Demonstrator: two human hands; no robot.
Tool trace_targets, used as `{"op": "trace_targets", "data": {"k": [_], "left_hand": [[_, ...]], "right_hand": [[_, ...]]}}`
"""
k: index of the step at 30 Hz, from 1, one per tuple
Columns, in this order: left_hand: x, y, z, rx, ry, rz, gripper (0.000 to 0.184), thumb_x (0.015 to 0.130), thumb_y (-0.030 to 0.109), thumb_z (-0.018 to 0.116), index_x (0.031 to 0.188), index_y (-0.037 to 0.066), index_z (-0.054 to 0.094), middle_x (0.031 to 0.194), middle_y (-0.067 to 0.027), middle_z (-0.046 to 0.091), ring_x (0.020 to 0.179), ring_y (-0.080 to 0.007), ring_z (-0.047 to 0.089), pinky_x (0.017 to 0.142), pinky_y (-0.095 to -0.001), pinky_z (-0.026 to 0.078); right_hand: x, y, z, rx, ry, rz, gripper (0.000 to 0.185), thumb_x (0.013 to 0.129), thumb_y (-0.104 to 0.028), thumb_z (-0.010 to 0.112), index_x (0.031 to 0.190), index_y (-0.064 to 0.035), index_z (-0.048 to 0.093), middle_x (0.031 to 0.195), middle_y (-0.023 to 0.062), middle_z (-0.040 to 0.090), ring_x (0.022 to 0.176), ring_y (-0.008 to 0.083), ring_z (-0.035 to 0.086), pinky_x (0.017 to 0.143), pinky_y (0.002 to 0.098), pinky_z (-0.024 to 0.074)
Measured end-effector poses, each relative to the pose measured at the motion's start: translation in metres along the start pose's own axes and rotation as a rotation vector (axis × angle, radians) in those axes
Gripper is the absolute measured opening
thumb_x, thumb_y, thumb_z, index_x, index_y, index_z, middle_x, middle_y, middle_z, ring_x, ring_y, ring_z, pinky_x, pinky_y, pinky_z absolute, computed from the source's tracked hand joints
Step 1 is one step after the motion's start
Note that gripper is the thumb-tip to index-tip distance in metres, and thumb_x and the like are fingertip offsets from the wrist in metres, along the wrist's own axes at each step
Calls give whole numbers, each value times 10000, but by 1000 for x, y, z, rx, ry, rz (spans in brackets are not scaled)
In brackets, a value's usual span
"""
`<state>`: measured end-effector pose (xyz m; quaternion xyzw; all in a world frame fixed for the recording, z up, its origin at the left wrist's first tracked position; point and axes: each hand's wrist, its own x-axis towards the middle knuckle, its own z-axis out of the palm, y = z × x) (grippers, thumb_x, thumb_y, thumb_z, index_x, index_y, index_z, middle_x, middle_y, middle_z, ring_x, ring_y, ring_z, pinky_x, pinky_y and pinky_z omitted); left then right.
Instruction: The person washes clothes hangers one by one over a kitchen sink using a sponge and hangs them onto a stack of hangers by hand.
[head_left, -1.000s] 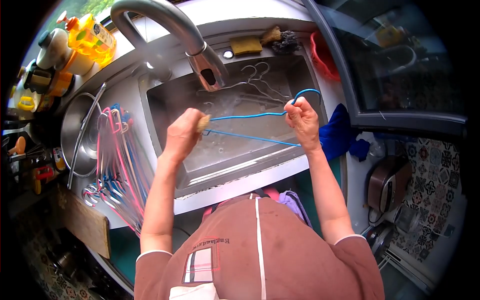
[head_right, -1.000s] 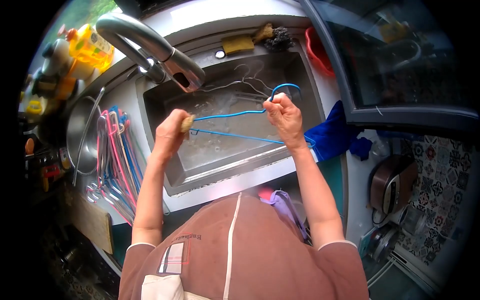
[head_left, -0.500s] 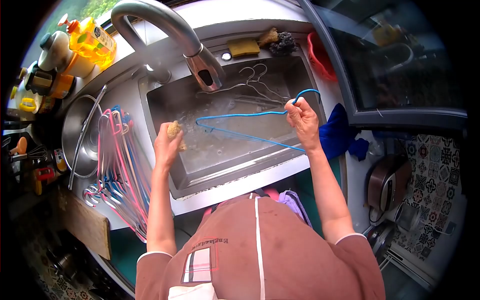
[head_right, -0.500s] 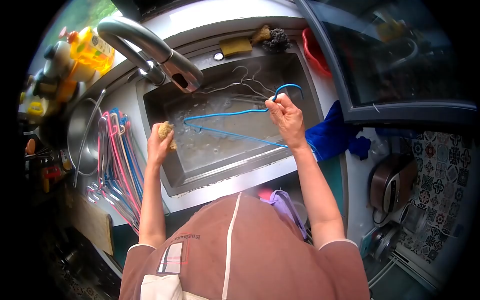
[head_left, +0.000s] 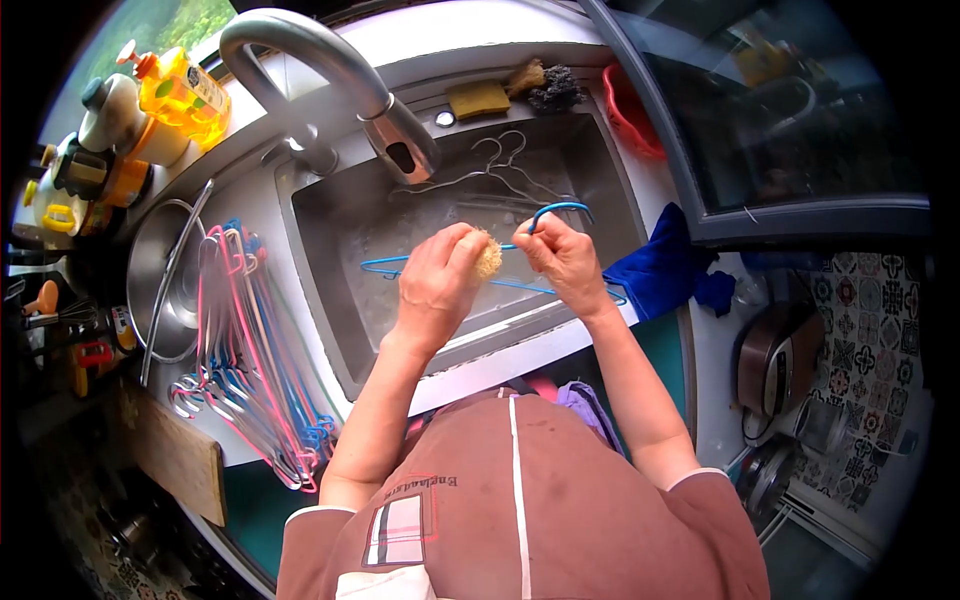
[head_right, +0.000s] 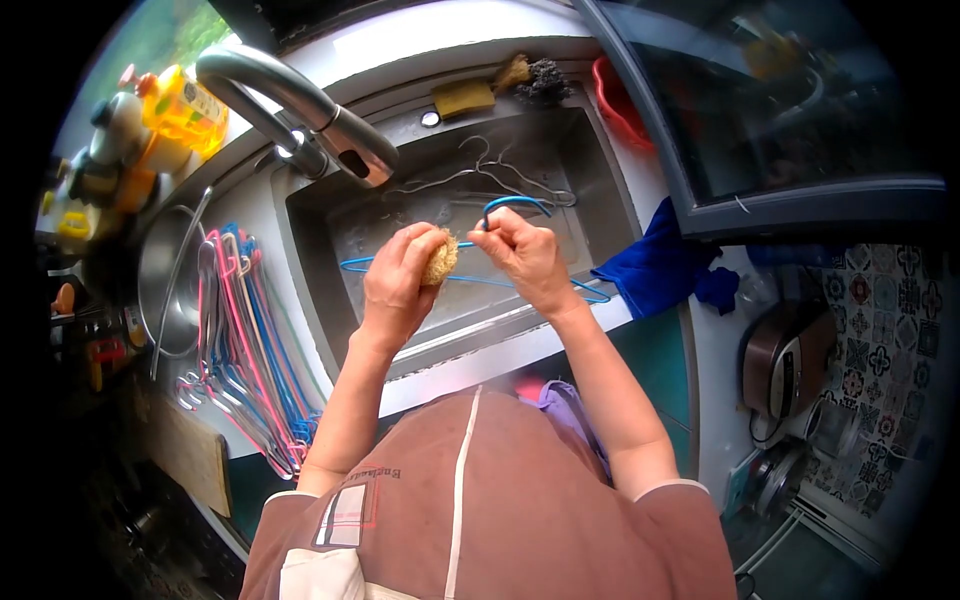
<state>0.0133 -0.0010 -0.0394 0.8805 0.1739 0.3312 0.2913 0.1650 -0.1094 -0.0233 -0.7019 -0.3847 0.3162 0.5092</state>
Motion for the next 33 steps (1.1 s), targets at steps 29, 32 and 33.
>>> {"op": "trace_targets", "data": {"k": [29, 32, 33], "left_hand": [[19, 22, -61, 101, -144, -22, 320, 626, -2, 689, 912, 101, 589, 870, -69, 583, 750, -253, 599, 633, -330, 483], [15, 24, -61, 341, -290, 26, 287, 633, 21, 686, 888, 114, 593, 834, -66, 571, 725, -235, 597, 626, -327, 481], [13, 24, -60, 436, -351, 44, 268, 636, 27, 681, 872, 117, 592, 817, -63, 564, 715, -229, 594, 621, -329, 479]], "right_hand": [[1, 1, 40, -830, -169, -485, 125, 815, -298, 604, 839, -184, 649, 701, 63, 640, 622, 237, 625, 519, 343, 484], [-3, 5, 46, -949, -287, -455, 49, 757, -182, 580, 776, -156, 617, 699, 64, 625, 663, 240, 637, 541, 357, 502], [-3, 7, 49, -965, -326, -449, 44, 727, -122, 572, 751, -143, 603, 697, 63, 615, 683, 243, 642, 550, 362, 510]]}}
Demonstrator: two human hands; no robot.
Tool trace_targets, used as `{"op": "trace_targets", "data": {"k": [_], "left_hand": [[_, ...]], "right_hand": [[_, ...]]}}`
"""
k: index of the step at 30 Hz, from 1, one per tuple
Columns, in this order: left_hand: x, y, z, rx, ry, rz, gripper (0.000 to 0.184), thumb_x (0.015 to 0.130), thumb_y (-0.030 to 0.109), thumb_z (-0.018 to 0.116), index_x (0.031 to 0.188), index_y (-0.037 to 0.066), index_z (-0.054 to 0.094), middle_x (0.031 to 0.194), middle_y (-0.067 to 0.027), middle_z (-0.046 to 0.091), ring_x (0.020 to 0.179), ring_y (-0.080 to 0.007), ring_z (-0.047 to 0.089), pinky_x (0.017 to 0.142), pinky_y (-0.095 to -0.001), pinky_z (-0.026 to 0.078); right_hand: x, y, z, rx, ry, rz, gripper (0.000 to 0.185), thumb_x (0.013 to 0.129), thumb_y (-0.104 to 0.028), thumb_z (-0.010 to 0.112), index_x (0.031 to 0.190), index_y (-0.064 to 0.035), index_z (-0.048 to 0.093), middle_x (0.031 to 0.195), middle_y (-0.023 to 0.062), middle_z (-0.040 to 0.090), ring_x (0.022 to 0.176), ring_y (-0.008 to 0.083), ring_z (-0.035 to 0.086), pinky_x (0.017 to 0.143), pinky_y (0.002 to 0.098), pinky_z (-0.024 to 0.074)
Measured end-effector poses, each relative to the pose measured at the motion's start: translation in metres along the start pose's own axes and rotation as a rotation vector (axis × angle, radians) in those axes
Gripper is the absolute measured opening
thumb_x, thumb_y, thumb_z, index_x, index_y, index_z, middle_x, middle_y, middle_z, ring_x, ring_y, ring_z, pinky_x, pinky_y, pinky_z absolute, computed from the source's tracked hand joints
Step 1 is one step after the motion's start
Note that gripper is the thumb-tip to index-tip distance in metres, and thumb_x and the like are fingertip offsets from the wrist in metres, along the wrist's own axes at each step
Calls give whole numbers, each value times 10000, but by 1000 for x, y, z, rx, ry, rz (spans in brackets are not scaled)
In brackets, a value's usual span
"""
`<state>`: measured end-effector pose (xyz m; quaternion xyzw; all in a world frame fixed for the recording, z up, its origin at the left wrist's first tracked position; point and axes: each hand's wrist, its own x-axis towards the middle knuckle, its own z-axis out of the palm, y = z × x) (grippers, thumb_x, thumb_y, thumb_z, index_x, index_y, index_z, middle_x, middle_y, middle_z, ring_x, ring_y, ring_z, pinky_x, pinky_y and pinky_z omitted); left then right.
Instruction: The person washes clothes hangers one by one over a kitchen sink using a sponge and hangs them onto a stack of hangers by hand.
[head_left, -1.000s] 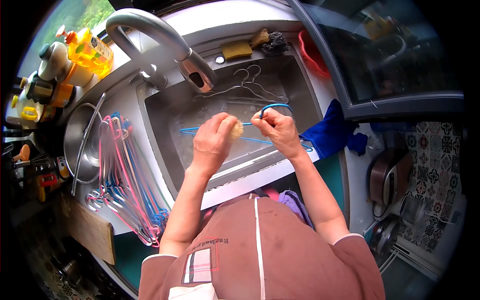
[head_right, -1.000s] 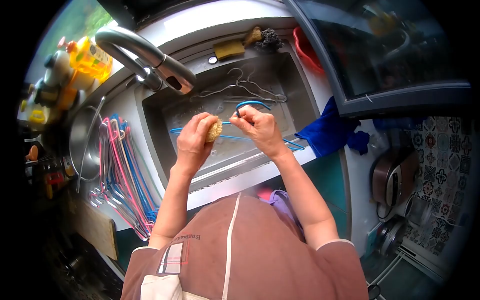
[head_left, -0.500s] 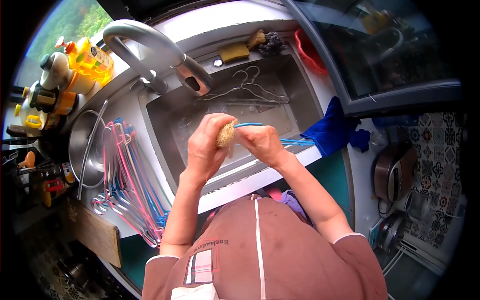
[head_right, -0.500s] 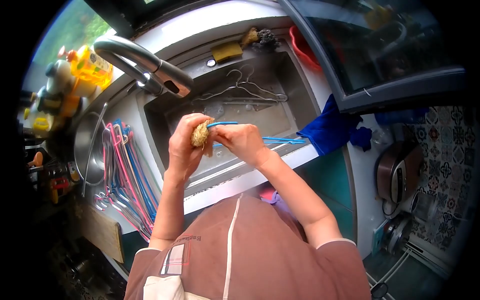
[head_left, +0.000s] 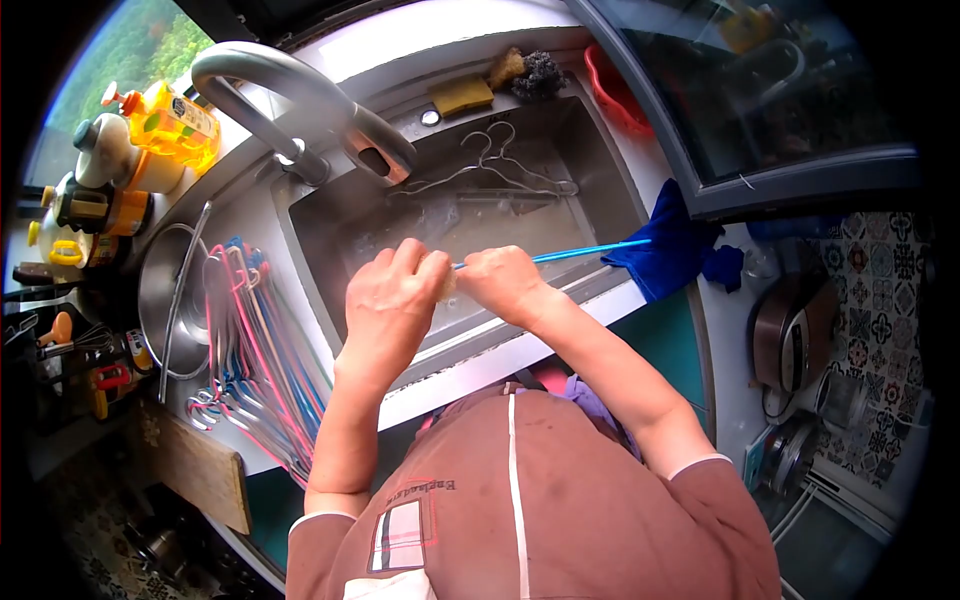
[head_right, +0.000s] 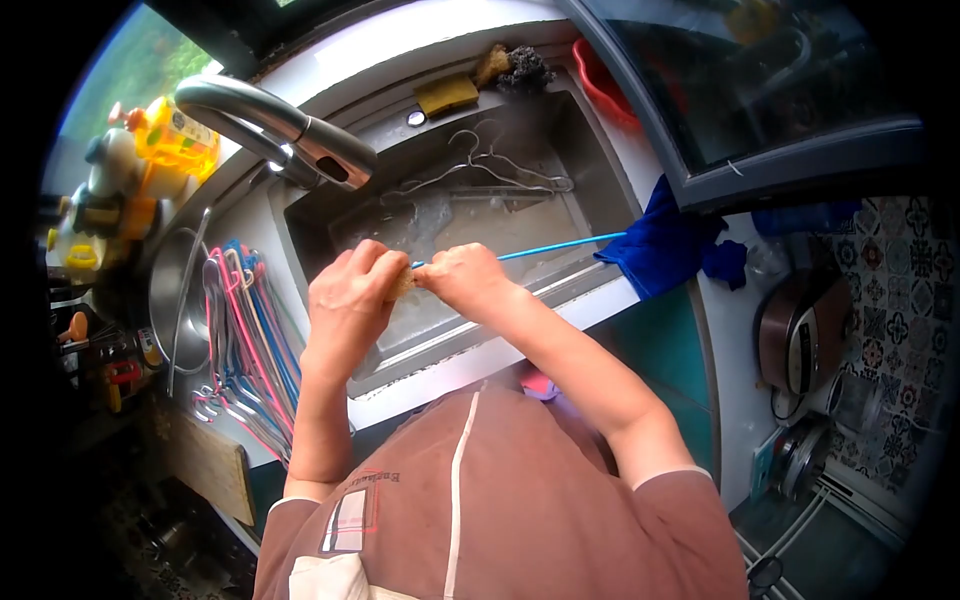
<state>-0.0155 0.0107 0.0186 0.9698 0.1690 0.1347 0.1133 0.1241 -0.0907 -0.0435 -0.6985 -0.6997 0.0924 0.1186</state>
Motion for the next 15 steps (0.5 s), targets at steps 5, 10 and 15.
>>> {"op": "trace_targets", "data": {"k": [5, 10, 15], "left_hand": [[6, -1, 18, 199, -191, 17, 145, 674, 57, 630, 788, 108, 557, 757, -63, 531, 695, -221, 588, 601, -338, 467], [16, -8, 31, 49, -223, 101, 120, 686, 77, 624, 774, 106, 547, 743, -69, 527, 701, -234, 590, 600, -345, 469], [27, -15, 7, -381, 18, -97, 292, 659, -2, 666, 921, 103, 593, 887, -83, 589, 795, -257, 604, 678, -317, 482]], "right_hand": [[14, 1, 12, -27, -290, 78, 151, 827, -189, 513, 801, -163, 660, 737, 101, 655, 730, 269, 650, 629, 381, 514], [17, -1, 29, 321, -237, 313, 249, 799, -279, 536, 761, -64, 655, 786, 171, 645, 780, 350, 620, 693, 433, 488], [15, 24, 35, 111, -176, 116, 169, 809, -281, 568, 820, -153, 677, 724, 124, 642, 732, 296, 635, 632, 406, 500]]}}
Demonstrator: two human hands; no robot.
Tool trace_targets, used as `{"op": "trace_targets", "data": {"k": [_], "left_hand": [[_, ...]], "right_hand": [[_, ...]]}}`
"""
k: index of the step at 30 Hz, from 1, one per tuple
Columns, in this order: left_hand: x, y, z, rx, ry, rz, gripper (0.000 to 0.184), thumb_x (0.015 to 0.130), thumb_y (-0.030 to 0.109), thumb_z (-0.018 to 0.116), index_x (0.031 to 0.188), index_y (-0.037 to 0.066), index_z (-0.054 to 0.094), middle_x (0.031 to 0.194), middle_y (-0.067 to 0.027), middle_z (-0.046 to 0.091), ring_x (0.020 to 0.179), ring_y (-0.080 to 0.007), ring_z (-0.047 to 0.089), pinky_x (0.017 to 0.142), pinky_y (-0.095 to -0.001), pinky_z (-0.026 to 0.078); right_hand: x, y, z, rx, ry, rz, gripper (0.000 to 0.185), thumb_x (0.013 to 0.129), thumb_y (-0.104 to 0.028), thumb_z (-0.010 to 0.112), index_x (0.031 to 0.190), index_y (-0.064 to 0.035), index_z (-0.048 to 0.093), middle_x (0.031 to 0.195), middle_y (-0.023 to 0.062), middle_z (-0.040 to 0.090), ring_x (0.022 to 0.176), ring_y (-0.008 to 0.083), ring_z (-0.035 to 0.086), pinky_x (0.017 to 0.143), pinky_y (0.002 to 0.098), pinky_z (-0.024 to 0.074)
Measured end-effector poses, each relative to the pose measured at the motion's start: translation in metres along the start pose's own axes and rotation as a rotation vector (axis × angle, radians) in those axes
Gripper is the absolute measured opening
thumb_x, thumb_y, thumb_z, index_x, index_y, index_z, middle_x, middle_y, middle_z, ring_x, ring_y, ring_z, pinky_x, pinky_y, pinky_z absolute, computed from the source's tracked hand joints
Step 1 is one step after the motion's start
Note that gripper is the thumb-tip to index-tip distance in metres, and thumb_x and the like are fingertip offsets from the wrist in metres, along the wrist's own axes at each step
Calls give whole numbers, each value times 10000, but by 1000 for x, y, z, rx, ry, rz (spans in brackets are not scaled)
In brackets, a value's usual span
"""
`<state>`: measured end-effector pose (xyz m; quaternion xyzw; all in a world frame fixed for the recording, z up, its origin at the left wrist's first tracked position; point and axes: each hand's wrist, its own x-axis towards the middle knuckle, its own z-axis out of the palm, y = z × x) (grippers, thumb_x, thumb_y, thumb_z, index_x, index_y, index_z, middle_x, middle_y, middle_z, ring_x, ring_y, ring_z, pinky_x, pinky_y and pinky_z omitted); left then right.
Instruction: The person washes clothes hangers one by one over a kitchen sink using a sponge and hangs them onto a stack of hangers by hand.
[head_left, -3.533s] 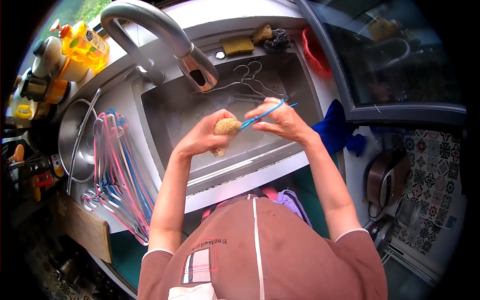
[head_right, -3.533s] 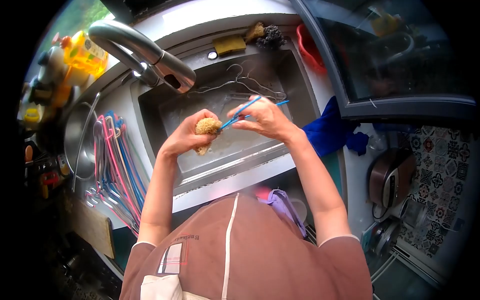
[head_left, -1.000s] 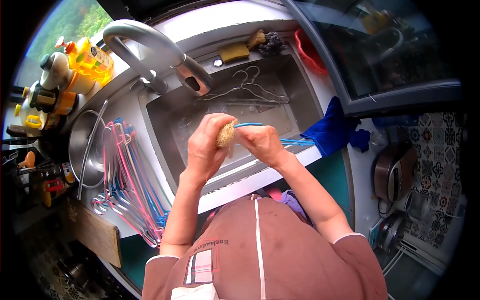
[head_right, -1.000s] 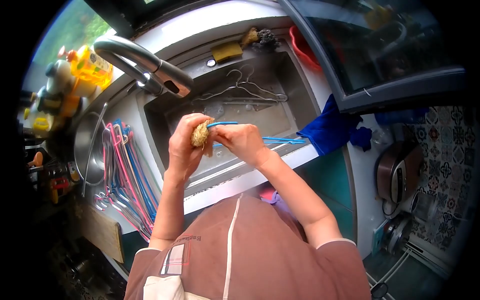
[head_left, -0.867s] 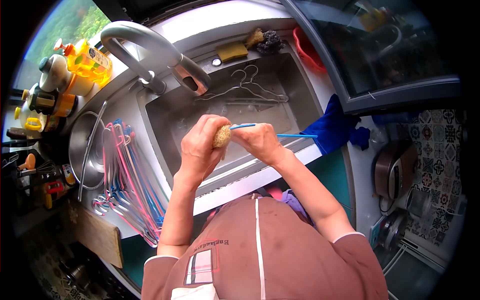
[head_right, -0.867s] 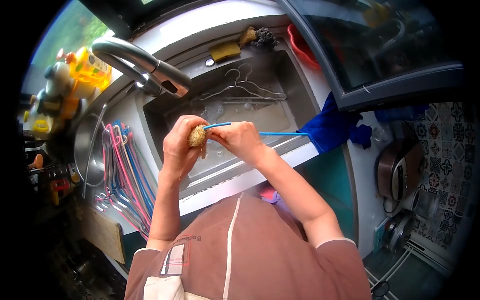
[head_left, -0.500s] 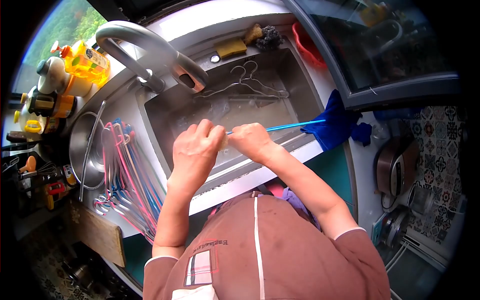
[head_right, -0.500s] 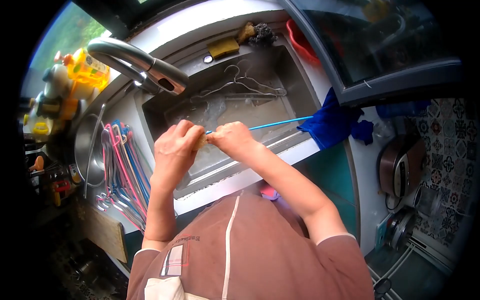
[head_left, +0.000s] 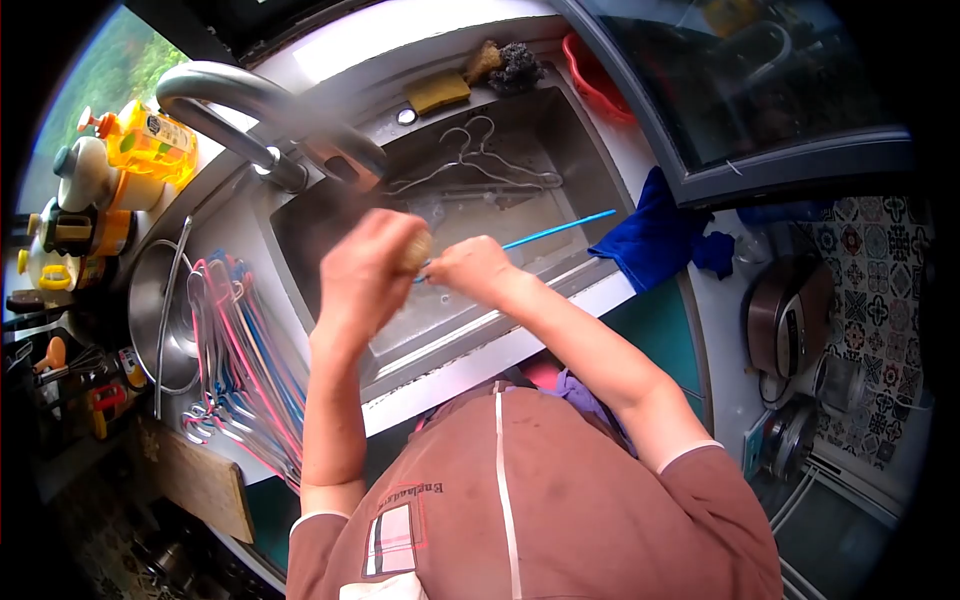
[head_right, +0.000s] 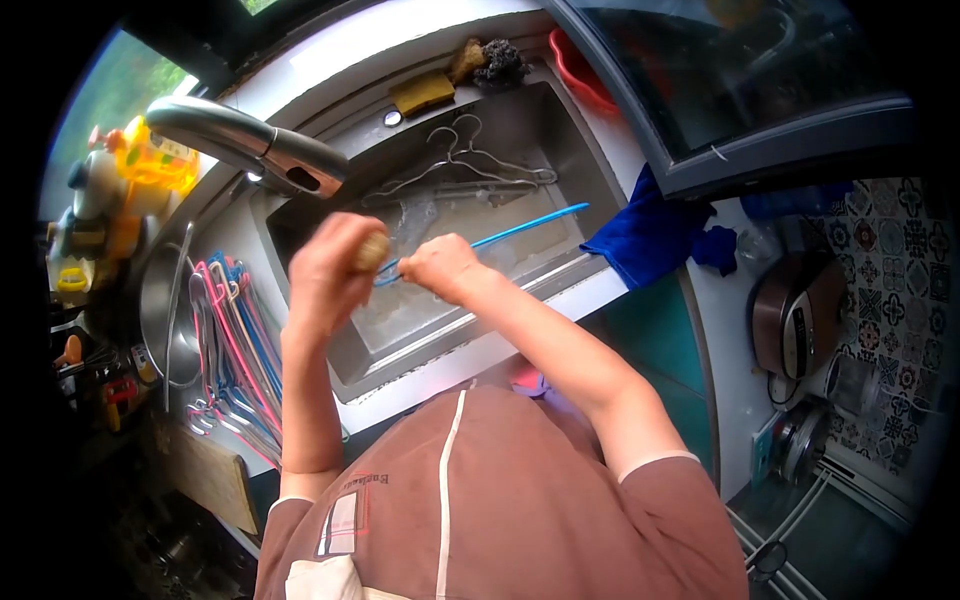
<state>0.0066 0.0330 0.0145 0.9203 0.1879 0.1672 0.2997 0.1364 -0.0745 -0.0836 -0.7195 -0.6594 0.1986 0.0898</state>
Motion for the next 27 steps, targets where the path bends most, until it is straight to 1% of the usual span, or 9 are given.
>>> {"op": "trace_targets", "data": {"k": [2, 4, 5, 9, 12, 16, 20, 21, 27], "left_hand": [[-4, -11, -4, -197, 273, -148, 337, 669, 5, 685, 982, 89, 592, 905, -102, 593, 801, -270, 600, 705, -315, 473], [-17, -31, -2, -304, 337, -359, 284, 718, 30, 687, 982, 71, 594, 891, -77, 589, 782, -201, 590, 708, -284, 466], [-23, -38, 2, -412, 336, -430, 255, 739, 37, 679, 977, 49, 588, 851, -55, 583, 766, -147, 572, 700, -273, 468], [-53, -62, 32, -850, 61, -626, 270, 793, 119, 688, 1024, 58, 562, 832, -5, 586, 742, -81, 548, 647, -236, 467], [-60, -58, 58, -961, -34, -609, 297, 792, 135, 693, 1039, 45, 554, 840, -11, 578, 742, -86, 546, 651, -240, 463], [-56, -43, 75, -1060, -108, -662, 309, 796, 157, 692, 1047, 45, 550, 858, -13, 574, 766, -93, 545, 676, -243, 458], [-50, -38, 91, -1072, -118, -661, 378, 803, 188, 694, 1103, 50, 511, 888, -24, 568, 786, -98, 550, 680, -246, 458], [-49, -37, 95, -1073, -92, -666, 396, 803, 199, 694, 1112, 49, 497, 895, -29, 567, 791, -99, 553, 682, -248, 460], [-24, -24, 91, -935, -30, -645, 453, 792, 265, 688, 1112, 36, 464, 956, -84, 578, 839, -148, 579, 717, -291, 473]], "right_hand": [[-5, 12, -5, 29, 144, 50, 161, 812, -302, 582, 834, -177, 681, 711, 103, 640, 712, 282, 637, 607, 398, 502], [-8, 28, -7, 229, 348, 102, 224, 830, -359, 584, 839, -152, 670, 728, 83, 642, 693, 292, 625, 584, 385, 495], [-10, 33, -14, 348, 323, 185, 240, 843, -363, 581, 903, -151, 676, 699, 71, 633, 656, 234, 621, 580, 340, 488], [-19, 51, -38, 729, 102, 337, 390, 900, -428, 513, 1024, -87, 656, 685, 28, 610, 643, 96, 582, 574, 233, 458], [-25, 51, -53, 1122, 12, 381, 501, 887, -531, 478, 1021, -79, 647, 702, 20, 592, 676, 81, 577, 589, 218, 468], [-26, 53, -66, 1360, -69, 387, 631, 882, -576, 432, 1184, -37, 562, 842, 79, 639, 759, 111, 601, 610, 202, 470], [-22, 57, -74, 1432, -92, 372, 590, 892, -510, 476, 1254, -46, 498, 992, 119, 631, 900, 163, 618, 713, 260, 522], [-21, 61, -74, 1480, -112, 370, 513, 910, -415, 501, 1266, -47, 472, 1051, 129, 613, 964, 191, 614, 774, 311, 532], [-15, 64, -69, 1771, -14, 389, 312, 932, -241, 498, 1175, -47, 473, 1067, 145, 597, 1003, 218, 602, 828, 370, 526]]}}
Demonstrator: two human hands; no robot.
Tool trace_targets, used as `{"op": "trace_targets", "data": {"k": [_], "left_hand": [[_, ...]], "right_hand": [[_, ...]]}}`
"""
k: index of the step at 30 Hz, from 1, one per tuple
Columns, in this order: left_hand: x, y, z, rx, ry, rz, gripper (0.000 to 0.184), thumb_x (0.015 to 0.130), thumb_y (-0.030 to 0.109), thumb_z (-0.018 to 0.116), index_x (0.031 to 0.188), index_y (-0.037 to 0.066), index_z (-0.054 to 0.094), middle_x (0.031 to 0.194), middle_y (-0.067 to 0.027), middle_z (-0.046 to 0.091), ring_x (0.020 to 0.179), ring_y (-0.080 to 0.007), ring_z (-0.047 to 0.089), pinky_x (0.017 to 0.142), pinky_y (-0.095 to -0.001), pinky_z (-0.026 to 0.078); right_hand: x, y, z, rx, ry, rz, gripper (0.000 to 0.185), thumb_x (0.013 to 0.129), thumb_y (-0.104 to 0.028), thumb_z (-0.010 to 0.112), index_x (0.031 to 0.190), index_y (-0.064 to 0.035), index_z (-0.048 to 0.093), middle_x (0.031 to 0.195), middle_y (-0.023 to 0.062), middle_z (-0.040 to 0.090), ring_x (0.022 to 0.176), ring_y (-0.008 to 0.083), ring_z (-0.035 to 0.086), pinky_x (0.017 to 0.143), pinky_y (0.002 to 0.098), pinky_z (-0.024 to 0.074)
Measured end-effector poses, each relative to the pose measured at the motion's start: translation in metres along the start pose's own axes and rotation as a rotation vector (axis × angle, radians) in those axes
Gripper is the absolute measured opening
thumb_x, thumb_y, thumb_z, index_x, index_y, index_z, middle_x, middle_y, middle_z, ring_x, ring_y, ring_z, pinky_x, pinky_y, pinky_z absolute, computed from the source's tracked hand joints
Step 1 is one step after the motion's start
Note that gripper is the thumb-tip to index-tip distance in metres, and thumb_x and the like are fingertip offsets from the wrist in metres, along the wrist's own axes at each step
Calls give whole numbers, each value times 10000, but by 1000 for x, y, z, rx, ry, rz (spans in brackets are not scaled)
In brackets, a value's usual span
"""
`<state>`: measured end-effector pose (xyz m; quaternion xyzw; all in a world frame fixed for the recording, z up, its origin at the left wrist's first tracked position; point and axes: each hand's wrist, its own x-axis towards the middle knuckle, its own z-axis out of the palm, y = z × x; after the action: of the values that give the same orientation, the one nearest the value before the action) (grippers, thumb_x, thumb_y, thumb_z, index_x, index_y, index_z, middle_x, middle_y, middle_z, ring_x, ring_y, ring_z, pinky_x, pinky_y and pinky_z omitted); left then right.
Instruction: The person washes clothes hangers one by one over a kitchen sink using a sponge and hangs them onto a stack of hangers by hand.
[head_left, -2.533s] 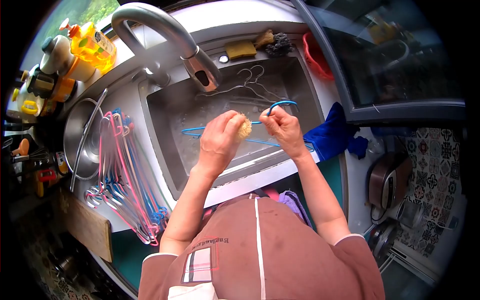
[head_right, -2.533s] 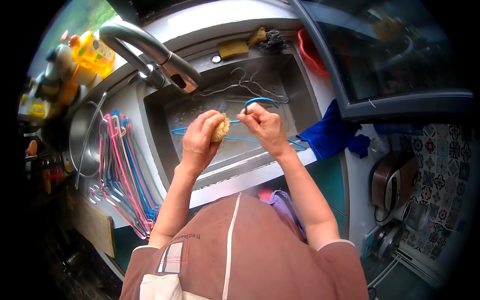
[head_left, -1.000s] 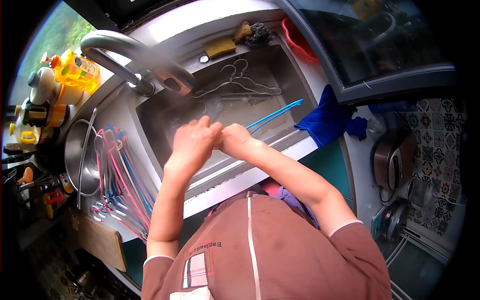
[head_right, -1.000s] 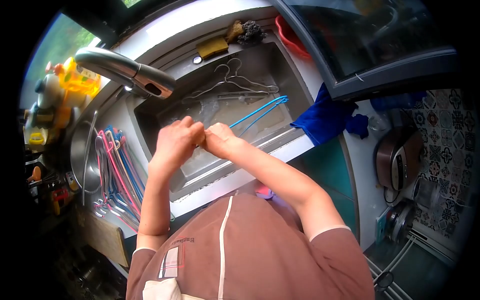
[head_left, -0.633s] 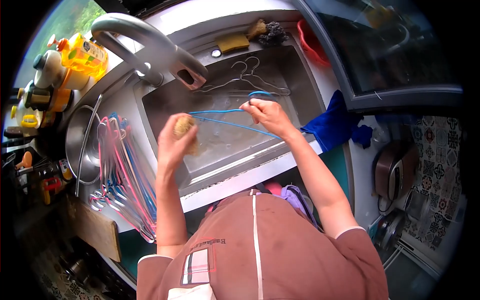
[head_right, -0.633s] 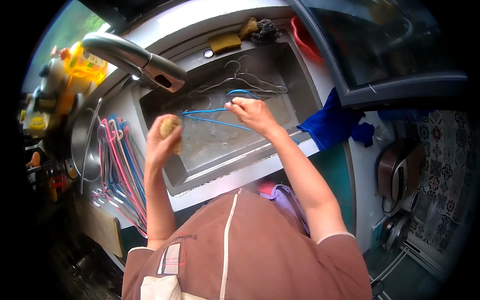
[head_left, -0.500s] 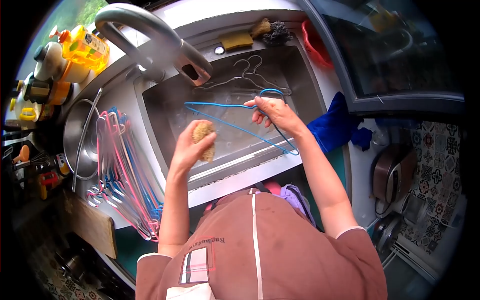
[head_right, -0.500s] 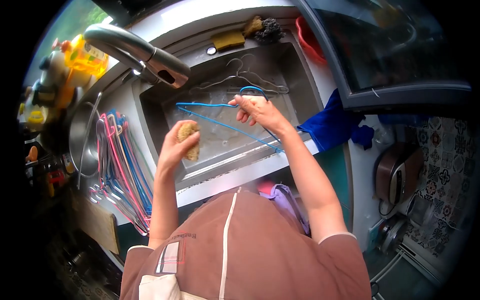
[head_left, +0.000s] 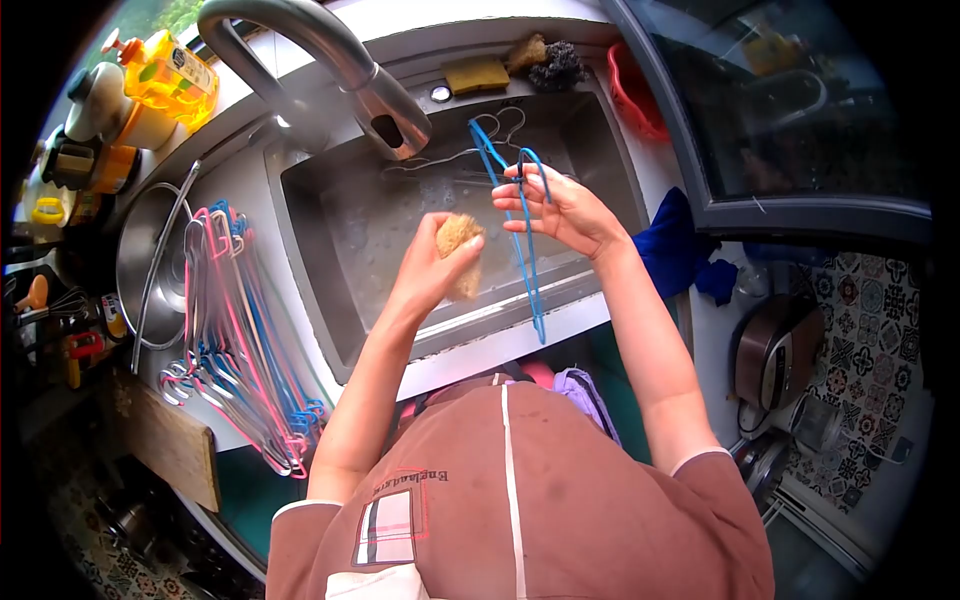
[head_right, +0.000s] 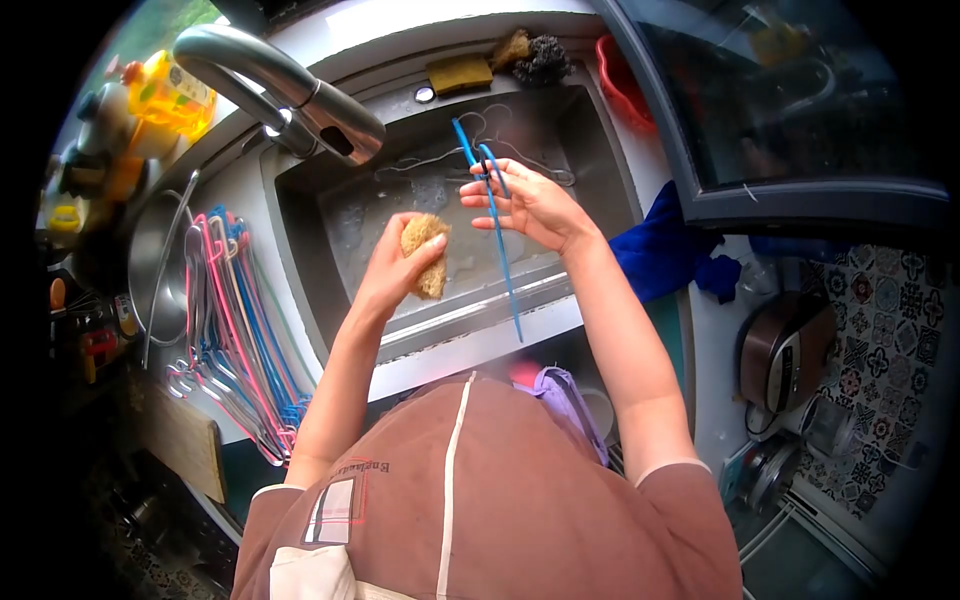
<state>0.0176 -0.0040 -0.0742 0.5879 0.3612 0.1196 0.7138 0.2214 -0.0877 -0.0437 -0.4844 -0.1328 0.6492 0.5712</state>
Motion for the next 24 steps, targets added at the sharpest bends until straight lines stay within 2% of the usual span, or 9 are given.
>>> {"op": "trace_targets", "data": {"k": [1, 2, 5, 6, 9, 14, 18, 21, 24], "left_hand": [[4, 6, 4, 47, 16, 43, 466, 783, 279, 690, 1109, 33, 466, 975, -102, 584, 854, -167, 585, 729, -308, 476], [11, 6, 9, 173, 40, 132, 478, 776, 282, 690, 1118, 51, 449, 995, -136, 592, 871, -255, 617, 742, -350, 486], [15, 33, 35, 519, 163, 302, 466, 771, 244, 697, 1125, 97, 432, 993, -148, 599, 878, -311, 619, 744, -387, 486], [20, 29, 43, 552, 207, 323, 465, 751, 223, 695, 1116, 127, 423, 1026, -173, 589, 919, -394, 581, 756, -446, 471], [27, 11, 48, 682, 313, 517, 481, 687, 118, 692, 1091, 123, 431, 951, -144, 594, 865, -379, 586, 697, -446, 472], [11, -33, 22, 813, 265, 439, 428, 651, 38, 683, 1022, 102, 479, 950, -112, 587, 860, -338, 585, 704, -410, 473], [-5, -52, -10, 809, 265, 572, 472, 626, -28, 673, 1047, 101, 503, 957, -105, 573, 909, -301, 560, 760, -372, 465], [-9, -59, -30, 804, 366, 578, 482, 626, -46, 660, 1057, 99, 504, 974, -110, 575, 903, -312, 566, 766, -372, 469], [-4, -95, -58, 838, 440, 387, 491, 635, 21, 681, 1083, 95, 495, 1002, -100, 576, 898, -320, 574, 762, -384, 478]], "right_hand": [[2, 2, 3, 33, 17, -10, 278, 932, -218, 500, 1150, -47, 480, 1055, 144, 601, 989, 215, 606, 822, 367, 529], [5, 3, 8, 73, 62, -18, 204, 903, -154, 553, 1068, -62, 475, 1049, 152, 604, 977, 212, 610, 830, 357, 523], [25, 21, 10, 104, 122, -150, 215, 871, -120, 602, 1041, -65, 483, 1069, 164, 602, 1032, 250, 592, 869, 355, 505], [28, 22, 17, 160, 149, -197, 197, 845, -50, 621, 969, -66, 468, 1007, 163, 615, 944, 220, 621, 799, 321, 522], [29, 21, 22, 330, 207, -331, 181, 848, -51, 618, 956, -65, 473, 1000, 169, 616, 939, 243, 622, 803, 320, 517], [11, -6, 16, 400, 355, -492, 109, 856, -70, 612, 897, -123, 526, 989, 126, 635, 944, 241, 626, 775, 282, 501], [-1, -3, 0, 468, 406, -464, 105, 859, -57, 603, 870, -127, 525, 999, 123, 636, 977, 259, 617, 807, 351, 498], [-4, 7, -5, 496, 520, -513, 143, 863, -42, 593, 897, -117, 476, 988, 122, 628, 996, 255, 612, 852, 384, 495], [-15, 7, -5, 510, 583, -507, 150, 860, -19, 583, 900, -99, 463, 1000, 132, 618, 1006, 263, 609, 866, 405, 496]]}}
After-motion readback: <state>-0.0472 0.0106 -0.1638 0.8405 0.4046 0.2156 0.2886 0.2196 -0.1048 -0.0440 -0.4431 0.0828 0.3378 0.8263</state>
